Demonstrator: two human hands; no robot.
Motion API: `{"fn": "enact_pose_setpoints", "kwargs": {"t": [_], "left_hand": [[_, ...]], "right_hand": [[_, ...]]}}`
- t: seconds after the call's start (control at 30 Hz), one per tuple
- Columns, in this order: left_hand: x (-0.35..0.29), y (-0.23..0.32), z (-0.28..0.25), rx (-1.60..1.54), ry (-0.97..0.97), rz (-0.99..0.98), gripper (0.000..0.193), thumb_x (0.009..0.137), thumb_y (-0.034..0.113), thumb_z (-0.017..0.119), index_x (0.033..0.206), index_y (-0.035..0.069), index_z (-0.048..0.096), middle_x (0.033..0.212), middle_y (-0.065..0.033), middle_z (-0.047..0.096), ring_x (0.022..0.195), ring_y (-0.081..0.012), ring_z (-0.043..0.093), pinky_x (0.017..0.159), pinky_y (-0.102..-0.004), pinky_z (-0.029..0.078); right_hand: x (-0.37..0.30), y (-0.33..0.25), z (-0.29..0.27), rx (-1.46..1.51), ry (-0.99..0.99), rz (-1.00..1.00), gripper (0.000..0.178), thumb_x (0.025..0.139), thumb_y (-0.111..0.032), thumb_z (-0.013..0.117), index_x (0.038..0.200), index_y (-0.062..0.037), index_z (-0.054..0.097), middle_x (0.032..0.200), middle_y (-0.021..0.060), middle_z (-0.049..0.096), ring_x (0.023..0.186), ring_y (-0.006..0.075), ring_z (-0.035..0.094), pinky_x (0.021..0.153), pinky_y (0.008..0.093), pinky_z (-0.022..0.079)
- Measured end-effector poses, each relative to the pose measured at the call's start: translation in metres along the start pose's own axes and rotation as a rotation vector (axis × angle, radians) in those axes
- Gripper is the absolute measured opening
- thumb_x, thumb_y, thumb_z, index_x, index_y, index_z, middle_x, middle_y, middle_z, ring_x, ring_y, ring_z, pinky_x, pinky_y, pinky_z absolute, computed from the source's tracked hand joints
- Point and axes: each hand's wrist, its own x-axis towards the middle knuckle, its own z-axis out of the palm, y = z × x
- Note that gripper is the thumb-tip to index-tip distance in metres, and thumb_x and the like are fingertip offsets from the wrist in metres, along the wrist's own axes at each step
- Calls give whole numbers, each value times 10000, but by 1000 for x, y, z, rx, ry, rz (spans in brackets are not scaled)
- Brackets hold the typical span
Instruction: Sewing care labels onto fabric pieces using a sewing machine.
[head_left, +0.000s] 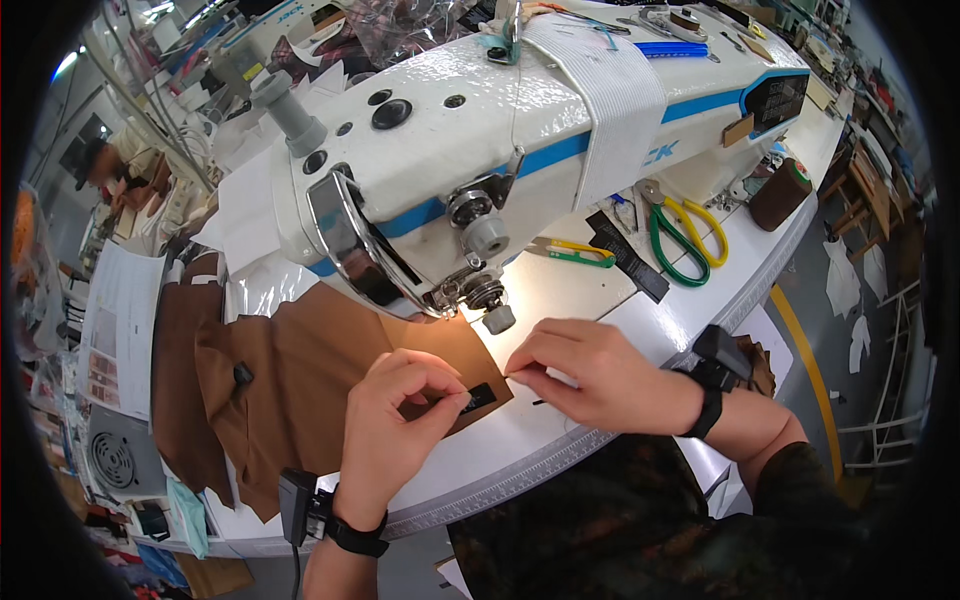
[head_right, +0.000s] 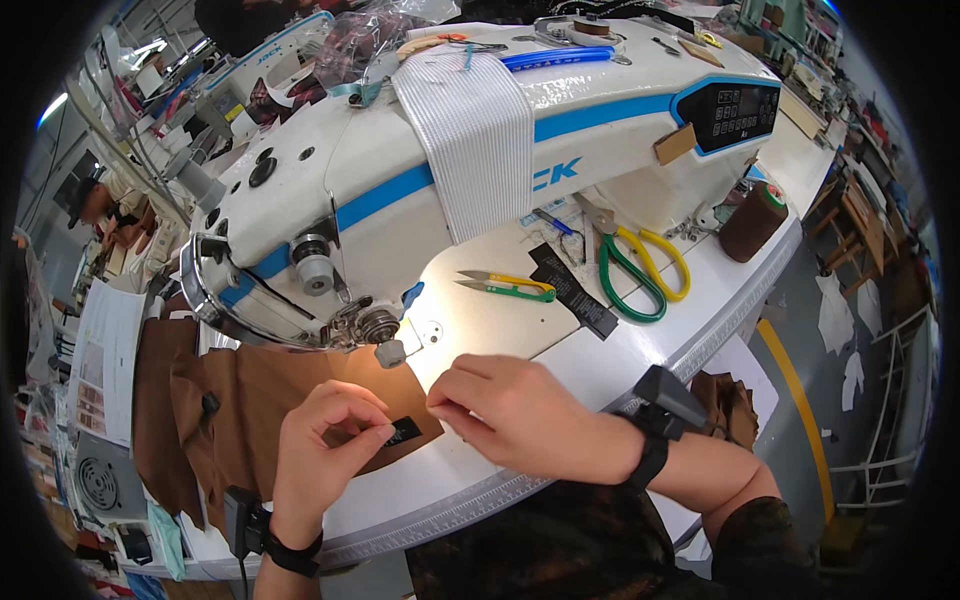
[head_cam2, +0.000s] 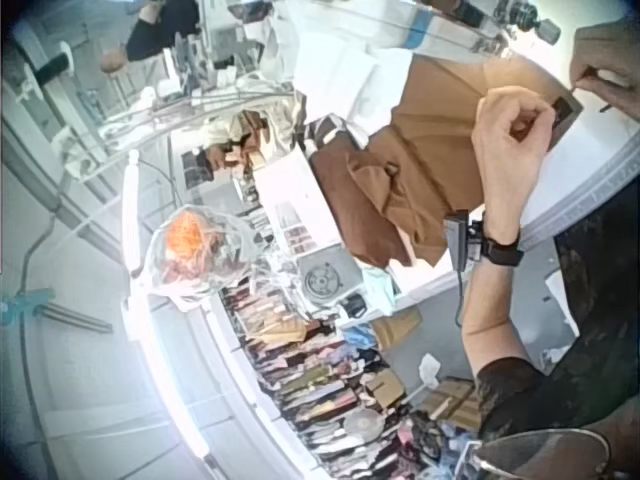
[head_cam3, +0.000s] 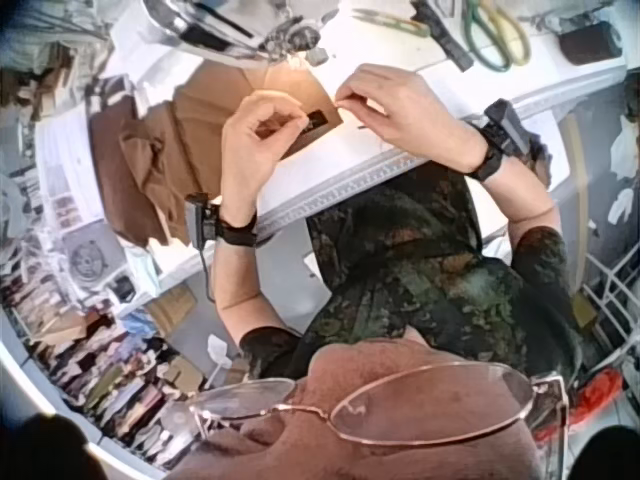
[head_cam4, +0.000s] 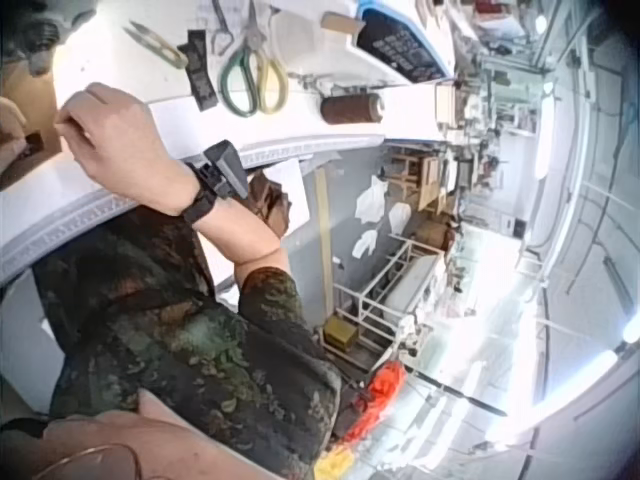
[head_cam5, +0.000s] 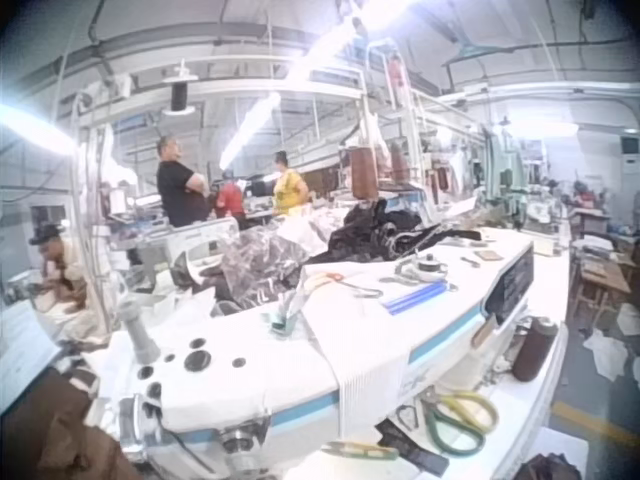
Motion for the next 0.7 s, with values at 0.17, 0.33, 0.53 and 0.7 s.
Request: {"fn": "enact_pose_setpoints", "kwargs": {"t": [0.17, 0.33, 0.53, 0.7], "left_hand": [[25, -30, -19, 207, 110, 206, 87, 784, 61, 821, 852, 40, 772, 954, -54, 689, 1075, -220, 628, 918, -344, 493], [41, -73, -40, 144, -4, 150, 97, 883, 68, 796, 863, -17, 754, 773, 25, 706, 771, -56, 634, 734, -241, 500], [54, -65, -46, 244, -9, 176, 138, 900, 93, 817, 948, -37, 816, 795, -13, 767, 708, -50, 628, 626, -244, 483], [51, -82, -50, -36, 14, 90, 163, 892, 74, 843, 1010, -27, 793, 888, -18, 773, 781, -77, 656, 677, -251, 516]], "right_hand": [[12, 24, -20, -376, -164, -391, 338, 839, -62, 687, 1177, -65, 702, 1014, 64, 651, 914, 247, 661, 776, 365, 534], [18, 28, -26, -511, -383, -536, 449, 925, -132, 596, 1367, -62, 629, 1101, 62, 634, 1018, 220, 627, 868, 346, 503], [22, 29, -28, -567, -421, -558, 495, 923, -148, 603, 1397, -8, 591, 1133, 80, 631, 1031, 224, 608, 883, 342, 489], [27, 29, -26, -579, -367, -546, 483, 917, -145, 608, 1374, 11, 593, 1141, 82, 621, 1048, 218, 593, 906, 340, 477]]}}
